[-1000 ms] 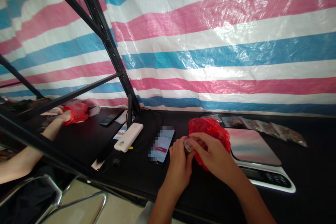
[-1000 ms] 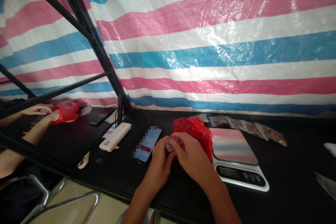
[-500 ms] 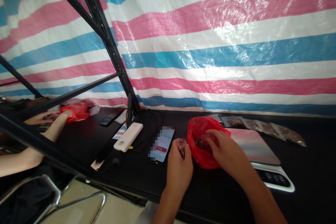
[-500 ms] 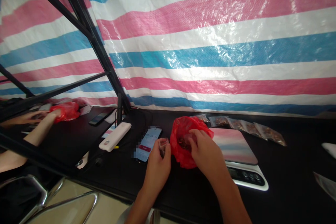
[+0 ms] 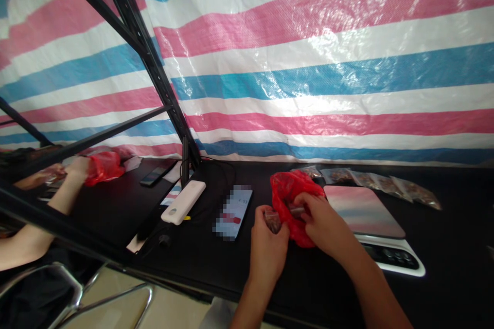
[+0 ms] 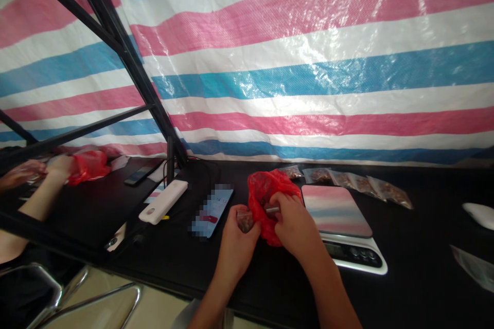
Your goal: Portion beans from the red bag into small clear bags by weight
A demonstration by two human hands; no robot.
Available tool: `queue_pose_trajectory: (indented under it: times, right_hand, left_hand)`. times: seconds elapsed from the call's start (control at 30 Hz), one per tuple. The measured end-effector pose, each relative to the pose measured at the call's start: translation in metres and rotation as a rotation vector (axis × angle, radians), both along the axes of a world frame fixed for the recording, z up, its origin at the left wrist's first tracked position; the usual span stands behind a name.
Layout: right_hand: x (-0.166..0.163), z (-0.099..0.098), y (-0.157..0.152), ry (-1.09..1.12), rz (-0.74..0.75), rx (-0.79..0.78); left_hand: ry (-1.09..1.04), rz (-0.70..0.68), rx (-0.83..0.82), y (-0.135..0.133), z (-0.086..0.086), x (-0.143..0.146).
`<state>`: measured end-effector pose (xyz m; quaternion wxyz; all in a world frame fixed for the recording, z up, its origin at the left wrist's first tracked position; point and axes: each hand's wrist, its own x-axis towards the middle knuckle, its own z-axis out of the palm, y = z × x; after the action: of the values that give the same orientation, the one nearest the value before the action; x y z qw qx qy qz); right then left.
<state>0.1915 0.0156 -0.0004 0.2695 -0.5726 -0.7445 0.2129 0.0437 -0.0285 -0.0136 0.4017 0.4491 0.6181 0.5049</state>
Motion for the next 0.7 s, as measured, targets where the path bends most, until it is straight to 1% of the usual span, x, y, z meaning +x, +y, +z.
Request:
queue_pose_trajectory:
  times: [0.1, 0.2, 0.37, 0.43, 0.6, 0.7]
  right_hand:
    - [0.003, 0.002, -0.003, 0.017, 0.034, -0.048]
    - [0.005, 0.006, -0.005, 0.010, 0.014, -0.074]
    - [0.005, 0.011, -0.004, -0.061, -0.051, 0.013]
    - [0.004, 0.011, -0.004, -0.092, -0.058, 0.013]
    - [0.002, 0.013, -0.006, -0.067, 0.007, -0.114]
    - [0.003, 0.015, -0.007, -0.074, 0.019, -0.135]
  left_hand:
    - [-0.057, 0.024, 0.012, 0.006, -0.003, -0.004]
    - [-0.082, -0.002, 0.000, 0.011, -0.005, -0.009]
    - [-0.094, -0.097, 0.021, 0.012, -0.006, -0.016]
    - [-0.088, -0.123, 0.040, 0.011, -0.005, -0.018]
    - [-0.107, -0.167, 0.028, 0.010, -0.004, -0.021]
    - [-0.111, -0.170, 0.034, 0.010, -0.004, -0.021]
